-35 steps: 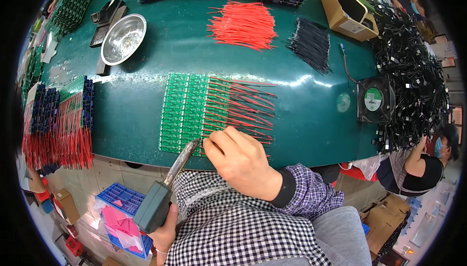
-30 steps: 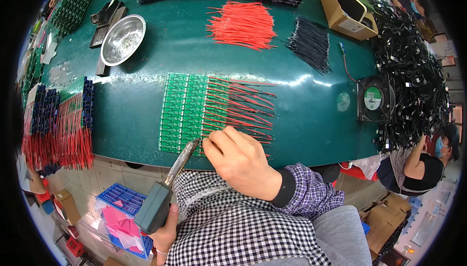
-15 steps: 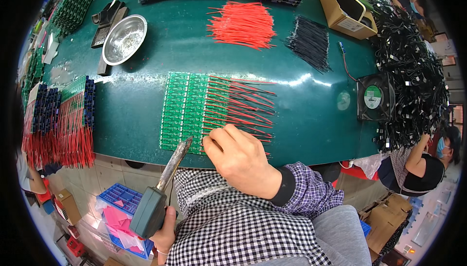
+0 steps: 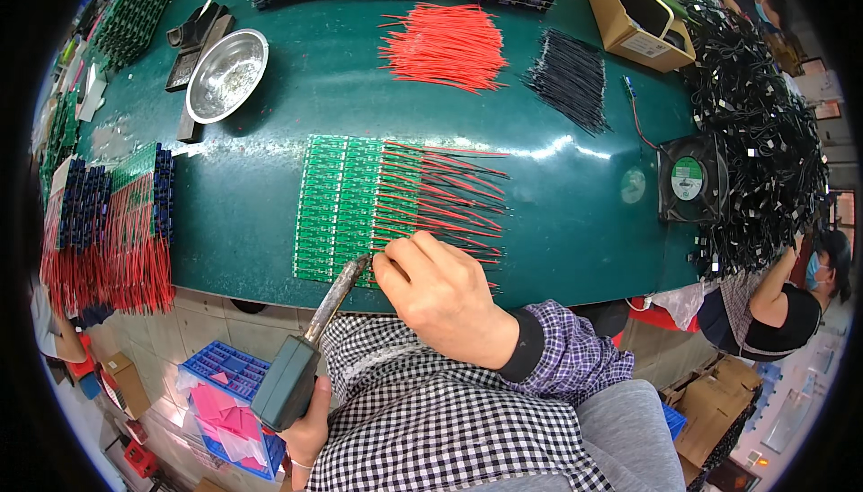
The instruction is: The person picks up wires from piles on the table, positions them onto the circuit boards, and solders them in place using a handheld soldering tool.
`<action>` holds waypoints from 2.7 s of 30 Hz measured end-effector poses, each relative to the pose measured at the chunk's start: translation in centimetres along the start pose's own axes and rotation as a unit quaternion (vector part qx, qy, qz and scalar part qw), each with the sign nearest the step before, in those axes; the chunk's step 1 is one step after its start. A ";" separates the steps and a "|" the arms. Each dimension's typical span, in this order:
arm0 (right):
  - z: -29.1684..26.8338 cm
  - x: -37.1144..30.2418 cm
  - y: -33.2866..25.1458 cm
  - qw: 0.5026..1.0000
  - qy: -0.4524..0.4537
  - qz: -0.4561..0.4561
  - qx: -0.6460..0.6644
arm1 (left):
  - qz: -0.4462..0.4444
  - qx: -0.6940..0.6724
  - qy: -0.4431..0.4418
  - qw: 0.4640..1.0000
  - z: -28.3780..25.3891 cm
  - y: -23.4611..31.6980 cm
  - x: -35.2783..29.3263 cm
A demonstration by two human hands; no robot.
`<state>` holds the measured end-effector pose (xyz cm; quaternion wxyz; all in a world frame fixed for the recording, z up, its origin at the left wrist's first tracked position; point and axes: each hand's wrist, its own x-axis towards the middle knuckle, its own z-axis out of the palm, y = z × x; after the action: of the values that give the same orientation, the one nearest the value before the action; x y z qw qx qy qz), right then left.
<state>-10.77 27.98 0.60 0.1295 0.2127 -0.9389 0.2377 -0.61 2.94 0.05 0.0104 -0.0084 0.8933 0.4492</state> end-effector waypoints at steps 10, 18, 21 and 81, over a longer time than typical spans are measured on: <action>0.0 0.1 0.0 1.000 -0.001 0.003 -0.002 | 0.003 -0.009 0.034 0.999 -0.3 -0.4 -0.8; 0.0 0.0 -0.2 1.000 -0.002 0.001 -0.004 | 0.006 -0.017 0.043 0.999 -0.1 -0.6 -0.9; 0.1 0.0 -0.2 1.000 0.002 0.000 -0.005 | 0.009 -0.013 0.038 0.999 -0.2 -0.4 -0.8; 1.0 -0.9 -0.3 0.998 0.036 -0.036 -0.021 | 0.026 0.001 0.052 0.998 -0.3 -0.3 -1.3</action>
<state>-10.02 27.58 -0.40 0.1762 0.2351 -0.9301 0.2203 0.71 2.51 -0.01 -0.0481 -0.0086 0.8928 0.4477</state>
